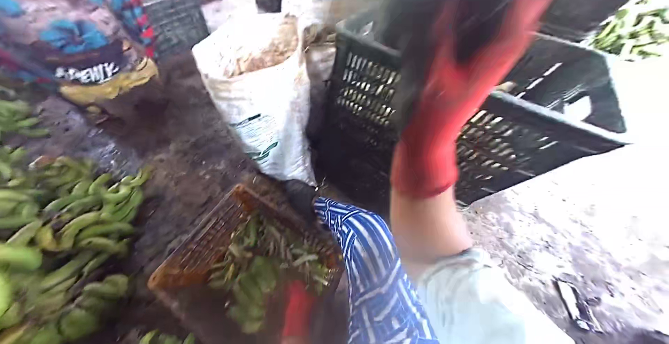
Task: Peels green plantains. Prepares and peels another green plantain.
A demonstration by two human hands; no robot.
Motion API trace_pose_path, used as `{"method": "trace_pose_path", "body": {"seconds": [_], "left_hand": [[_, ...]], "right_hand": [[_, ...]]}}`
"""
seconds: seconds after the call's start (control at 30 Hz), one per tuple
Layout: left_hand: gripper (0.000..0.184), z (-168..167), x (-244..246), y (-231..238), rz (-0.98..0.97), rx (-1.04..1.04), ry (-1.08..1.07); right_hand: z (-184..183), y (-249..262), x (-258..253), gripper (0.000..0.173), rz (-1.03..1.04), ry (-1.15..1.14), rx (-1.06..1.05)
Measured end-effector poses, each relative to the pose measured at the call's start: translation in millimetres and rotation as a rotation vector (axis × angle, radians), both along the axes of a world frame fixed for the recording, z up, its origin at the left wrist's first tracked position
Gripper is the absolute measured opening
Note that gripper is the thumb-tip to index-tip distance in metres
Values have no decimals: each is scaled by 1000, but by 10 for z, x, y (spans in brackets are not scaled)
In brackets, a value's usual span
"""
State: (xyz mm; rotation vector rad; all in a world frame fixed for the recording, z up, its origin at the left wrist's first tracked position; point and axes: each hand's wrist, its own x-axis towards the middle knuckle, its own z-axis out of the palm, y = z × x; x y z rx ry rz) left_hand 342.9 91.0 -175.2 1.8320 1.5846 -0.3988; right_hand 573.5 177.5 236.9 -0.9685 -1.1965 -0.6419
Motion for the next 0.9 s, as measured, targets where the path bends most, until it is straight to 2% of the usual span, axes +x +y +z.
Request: {"method": "trace_pose_path", "body": {"seconds": [0.03,0.07,0.1,0.13,0.17,0.2,0.27,0.33,0.43,0.53,0.6,0.7,0.8,0.9], "left_hand": [[88,-279,-129,-77,-53,144,-4],[83,-672,-294,-154,-70,422,-62],[75,-1104,-417,-127,-58,809,-161],[74,-714,-454,11,-132,488,17],[78,-363,-426,176,-176,276,158],[76,-163,-408,285,-200,239,243],[71,-82,-446,476,-164,261,292],[73,7,-539,640,-43,266,261],[84,149,-793,839,283,373,133],[71,412,-1078,897,614,411,-14],[60,535,-1201,863,760,394,-57],[57,618,-1123,753,770,409,-97],[58,780,-968,705,692,487,-253],[59,939,-912,614,691,714,-482]], "right_hand": [[-191,-17,-160,36,146,5,-47],[-444,-48,-338,37,301,17,-184],[-736,-60,-508,40,422,33,-355],[-1040,-44,-643,40,515,57,-517],[-1332,-33,-741,36,582,110,-672],[-1582,-33,-796,33,644,205,-818],[-1895,-21,-784,31,694,411,-1069],[-1942,11,-694,32,625,499,-1223],[-1963,48,-529,31,622,545,-1129],[-2023,5,-422,33,630,610,-1140],[-2047,-29,-425,34,656,583,-1176],[-2074,81,-532,35,747,535,-1108],[-2029,56,-627,35,778,534,-1109],[-2051,-68,-614,34,813,535,-1144]]}}
